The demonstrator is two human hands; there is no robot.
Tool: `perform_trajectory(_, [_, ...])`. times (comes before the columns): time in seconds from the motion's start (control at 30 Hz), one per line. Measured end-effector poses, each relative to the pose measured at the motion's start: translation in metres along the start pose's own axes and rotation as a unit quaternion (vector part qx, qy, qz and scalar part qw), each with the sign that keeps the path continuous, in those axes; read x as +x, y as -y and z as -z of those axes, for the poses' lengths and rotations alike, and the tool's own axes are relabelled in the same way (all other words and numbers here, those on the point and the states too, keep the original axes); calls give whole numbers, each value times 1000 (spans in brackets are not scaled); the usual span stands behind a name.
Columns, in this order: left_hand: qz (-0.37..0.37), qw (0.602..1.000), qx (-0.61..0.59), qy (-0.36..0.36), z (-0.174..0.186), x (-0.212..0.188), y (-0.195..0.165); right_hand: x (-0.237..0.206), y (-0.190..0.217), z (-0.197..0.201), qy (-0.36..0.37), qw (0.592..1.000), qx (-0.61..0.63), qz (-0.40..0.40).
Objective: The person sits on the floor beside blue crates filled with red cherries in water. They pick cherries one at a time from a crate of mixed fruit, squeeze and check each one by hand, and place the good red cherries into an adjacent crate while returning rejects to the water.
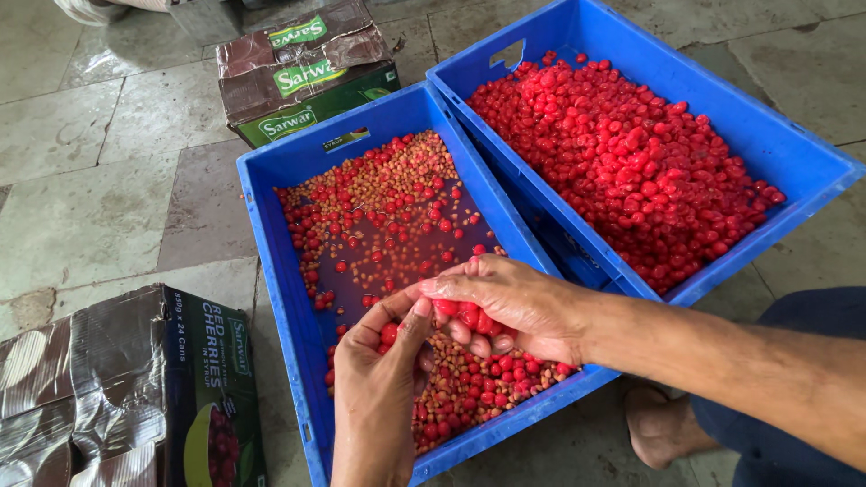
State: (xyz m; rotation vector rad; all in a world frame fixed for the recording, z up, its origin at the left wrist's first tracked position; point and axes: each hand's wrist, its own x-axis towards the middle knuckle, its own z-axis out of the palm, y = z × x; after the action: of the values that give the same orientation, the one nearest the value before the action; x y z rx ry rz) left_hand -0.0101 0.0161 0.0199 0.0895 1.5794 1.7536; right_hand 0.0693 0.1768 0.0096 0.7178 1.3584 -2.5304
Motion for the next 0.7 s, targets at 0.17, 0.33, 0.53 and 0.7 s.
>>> perform_trajectory(0.17, [-25, 999, 22, -6, 4, 2, 0, -3, 5, -3, 30, 999, 23, -7])
perform_trajectory(0.33, [-38, 985, -131, -103, 16, 10, -8, -3, 12, -3, 35, 996, 83, -11])
perform_trajectory(0.53, [-23, 990, -130, -40, 15, 8, -2, -1, 7, -7, -45, 998, -9, 39])
perform_trajectory(0.7, [-40, 989, -135, 33, 10, 7, 2, -6, 9, -14, 13, 994, -101, -32])
